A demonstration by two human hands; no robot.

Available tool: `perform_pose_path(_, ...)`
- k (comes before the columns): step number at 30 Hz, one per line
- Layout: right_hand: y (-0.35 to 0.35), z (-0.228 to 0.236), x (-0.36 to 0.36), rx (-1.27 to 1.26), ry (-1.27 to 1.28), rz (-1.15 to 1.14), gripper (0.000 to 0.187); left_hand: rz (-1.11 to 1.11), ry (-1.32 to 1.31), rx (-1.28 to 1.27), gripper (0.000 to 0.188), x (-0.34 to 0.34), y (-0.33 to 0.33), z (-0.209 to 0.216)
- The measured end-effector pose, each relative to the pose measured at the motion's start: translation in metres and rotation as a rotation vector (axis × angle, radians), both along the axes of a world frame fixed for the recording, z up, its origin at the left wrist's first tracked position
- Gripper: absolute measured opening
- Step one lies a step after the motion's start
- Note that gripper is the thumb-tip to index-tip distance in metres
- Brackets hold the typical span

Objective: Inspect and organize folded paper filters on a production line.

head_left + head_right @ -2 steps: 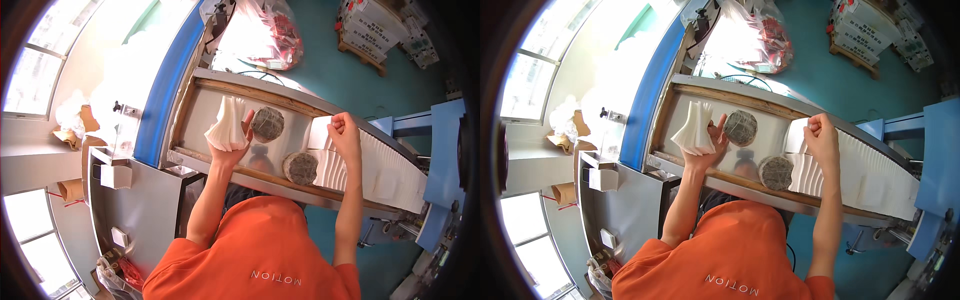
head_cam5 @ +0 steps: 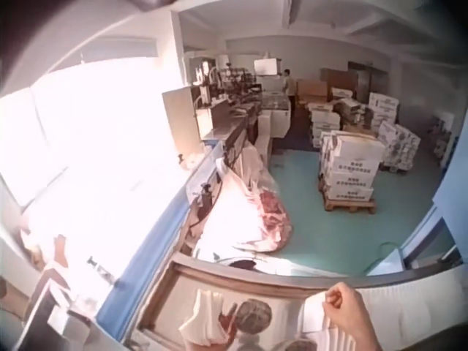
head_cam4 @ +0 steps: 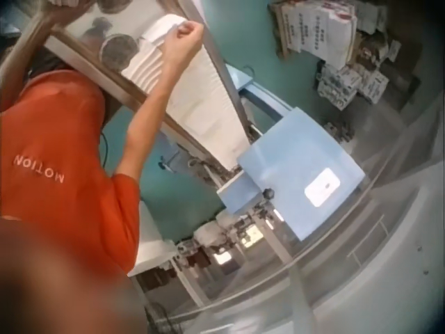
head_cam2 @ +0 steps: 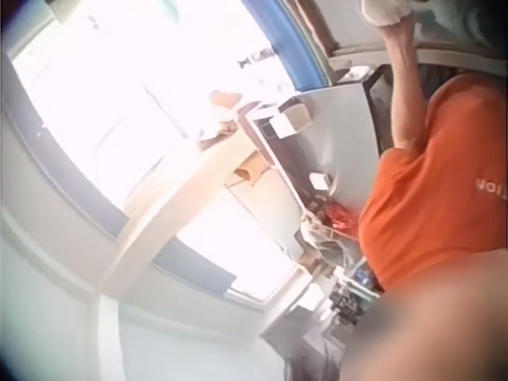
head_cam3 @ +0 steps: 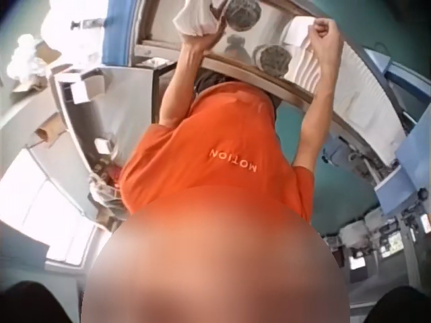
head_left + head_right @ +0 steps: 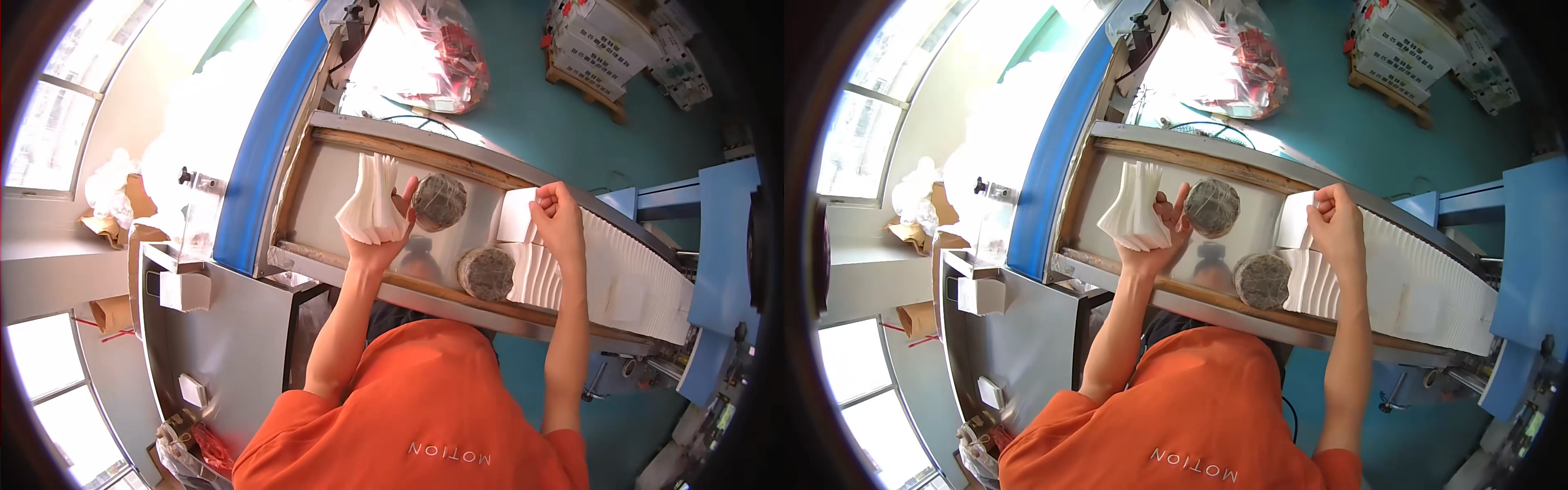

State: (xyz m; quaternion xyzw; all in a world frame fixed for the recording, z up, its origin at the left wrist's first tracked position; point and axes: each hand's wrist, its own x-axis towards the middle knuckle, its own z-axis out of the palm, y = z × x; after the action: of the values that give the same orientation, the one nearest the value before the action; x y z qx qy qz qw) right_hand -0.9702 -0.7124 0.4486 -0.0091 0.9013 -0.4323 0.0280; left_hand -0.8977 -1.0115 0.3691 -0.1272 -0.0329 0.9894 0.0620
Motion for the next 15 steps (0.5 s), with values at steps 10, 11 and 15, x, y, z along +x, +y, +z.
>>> perform_pose_path(10, -0.026, 0.008, 0.016, 0.148, 0.149, -0.001, 0.021, -0.244, -0.076, 0.172, 0.045, -0.039, 0.060, 0.029)
perform_pose_path(11, -0.029, 0.009, 0.022, 0.153, 0.151, -0.009, 0.021, -0.264, -0.062, 0.258, 0.046, -0.041, 0.062, 0.026)
perform_pose_path(15, -0.045, 0.018, 0.052, 0.125, 0.316, -0.085, 0.029, -0.365, -0.042, 0.381, 0.047, -0.038, 0.060, 0.024)
